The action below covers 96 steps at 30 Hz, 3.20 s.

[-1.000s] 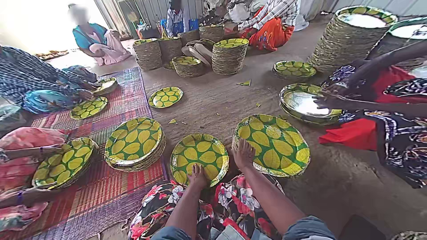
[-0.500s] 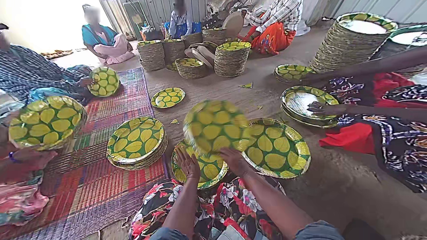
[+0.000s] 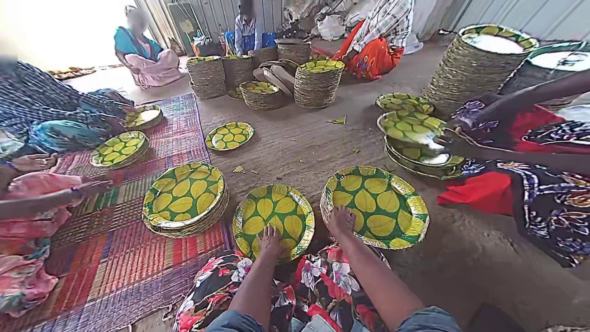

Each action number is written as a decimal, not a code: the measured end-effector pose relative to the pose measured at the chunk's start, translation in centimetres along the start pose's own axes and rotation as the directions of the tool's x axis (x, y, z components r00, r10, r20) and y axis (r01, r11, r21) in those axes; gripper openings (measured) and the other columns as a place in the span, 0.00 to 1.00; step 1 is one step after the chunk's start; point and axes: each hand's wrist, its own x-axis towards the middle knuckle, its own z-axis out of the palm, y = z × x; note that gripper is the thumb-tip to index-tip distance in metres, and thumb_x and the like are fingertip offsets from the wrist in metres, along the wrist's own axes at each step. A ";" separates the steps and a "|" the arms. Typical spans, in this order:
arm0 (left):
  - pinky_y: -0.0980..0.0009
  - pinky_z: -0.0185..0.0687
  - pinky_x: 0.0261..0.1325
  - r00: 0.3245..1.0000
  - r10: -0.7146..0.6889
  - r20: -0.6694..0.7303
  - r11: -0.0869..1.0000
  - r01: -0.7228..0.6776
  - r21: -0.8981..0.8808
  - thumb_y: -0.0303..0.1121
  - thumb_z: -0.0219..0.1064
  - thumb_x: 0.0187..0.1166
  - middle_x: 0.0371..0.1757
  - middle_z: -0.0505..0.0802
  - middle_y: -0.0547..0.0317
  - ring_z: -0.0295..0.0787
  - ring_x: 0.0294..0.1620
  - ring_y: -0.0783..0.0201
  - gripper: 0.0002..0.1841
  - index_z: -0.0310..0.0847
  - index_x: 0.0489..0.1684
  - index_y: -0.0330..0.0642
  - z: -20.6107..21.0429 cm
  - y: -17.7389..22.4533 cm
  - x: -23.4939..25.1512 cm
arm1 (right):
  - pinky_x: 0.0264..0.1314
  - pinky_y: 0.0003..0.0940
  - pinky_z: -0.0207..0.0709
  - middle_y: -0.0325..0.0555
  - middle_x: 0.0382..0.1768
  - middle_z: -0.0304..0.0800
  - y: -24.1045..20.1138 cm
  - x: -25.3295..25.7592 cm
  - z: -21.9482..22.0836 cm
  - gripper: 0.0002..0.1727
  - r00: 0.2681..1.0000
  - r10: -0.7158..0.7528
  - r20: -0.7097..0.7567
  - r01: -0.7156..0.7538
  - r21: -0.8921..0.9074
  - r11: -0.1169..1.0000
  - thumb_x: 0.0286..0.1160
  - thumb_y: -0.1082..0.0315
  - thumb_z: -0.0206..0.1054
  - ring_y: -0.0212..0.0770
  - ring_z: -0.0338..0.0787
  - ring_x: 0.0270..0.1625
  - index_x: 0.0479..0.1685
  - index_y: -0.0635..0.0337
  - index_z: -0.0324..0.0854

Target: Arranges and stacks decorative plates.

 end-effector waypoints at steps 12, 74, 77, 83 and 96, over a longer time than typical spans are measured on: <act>0.42 0.41 0.94 0.912 -0.059 -0.405 0.933 -0.094 -0.347 0.46 0.52 0.92 0.96 0.51 0.36 0.42 0.98 0.42 0.37 0.44 0.96 0.37 -2.3 0.3 -1.0 | 0.68 0.74 0.70 0.73 0.61 0.88 0.7 -0.9 0.2 0.18 0.760 -0.197 -0.619 0.280 0.039 0.959 0.89 0.65 0.59 0.73 0.84 0.70 0.54 0.72 0.89; 0.47 0.69 0.82 0.577 -0.812 0.089 -0.424 -0.478 -0.769 0.48 0.51 0.95 0.84 0.71 0.30 0.71 0.83 0.41 0.35 0.49 0.91 0.32 -5.8 -4.3 -1.2 | 0.78 0.56 0.74 0.69 0.64 0.88 -0.1 -0.1 2.6 0.18 0.707 -0.437 -0.556 0.638 0.234 0.734 0.87 0.72 0.53 0.67 0.86 0.71 0.59 0.75 0.86; 0.53 0.76 0.71 0.811 -0.581 0.065 -0.458 -0.260 -0.850 0.48 0.47 0.96 0.83 0.71 0.29 0.77 0.73 0.43 0.34 0.47 0.91 0.31 -5.7 -3.3 -2.1 | 0.78 0.59 0.74 0.73 0.63 0.87 -0.1 -0.3 2.1 0.19 0.664 -0.407 -0.627 0.630 0.177 0.756 0.84 0.71 0.55 0.71 0.85 0.71 0.59 0.76 0.86; 0.54 0.77 0.68 0.957 -0.277 0.087 -0.211 0.028 -0.977 0.46 0.45 0.96 0.79 0.78 0.36 0.82 0.69 0.47 0.29 0.56 0.88 0.35 -5.3 -1.3 -1.3 | 0.66 0.63 0.82 0.73 0.59 0.89 0.2 -1.2 2.3 0.17 0.579 -0.483 -0.657 0.667 0.040 0.744 0.80 0.69 0.64 0.74 0.89 0.64 0.59 0.72 0.88; 0.59 0.77 0.60 0.969 -0.244 0.035 0.068 0.053 -0.996 0.43 0.46 0.97 0.70 0.83 0.37 0.84 0.58 0.53 0.25 0.62 0.84 0.35 -5.0 -0.7 -1.0 | 0.84 0.67 0.61 0.69 0.85 0.66 -0.4 -0.9 0.6 0.27 0.999 0.030 0.044 -0.031 0.021 0.999 0.85 0.72 0.59 0.66 0.64 0.89 0.83 0.70 0.68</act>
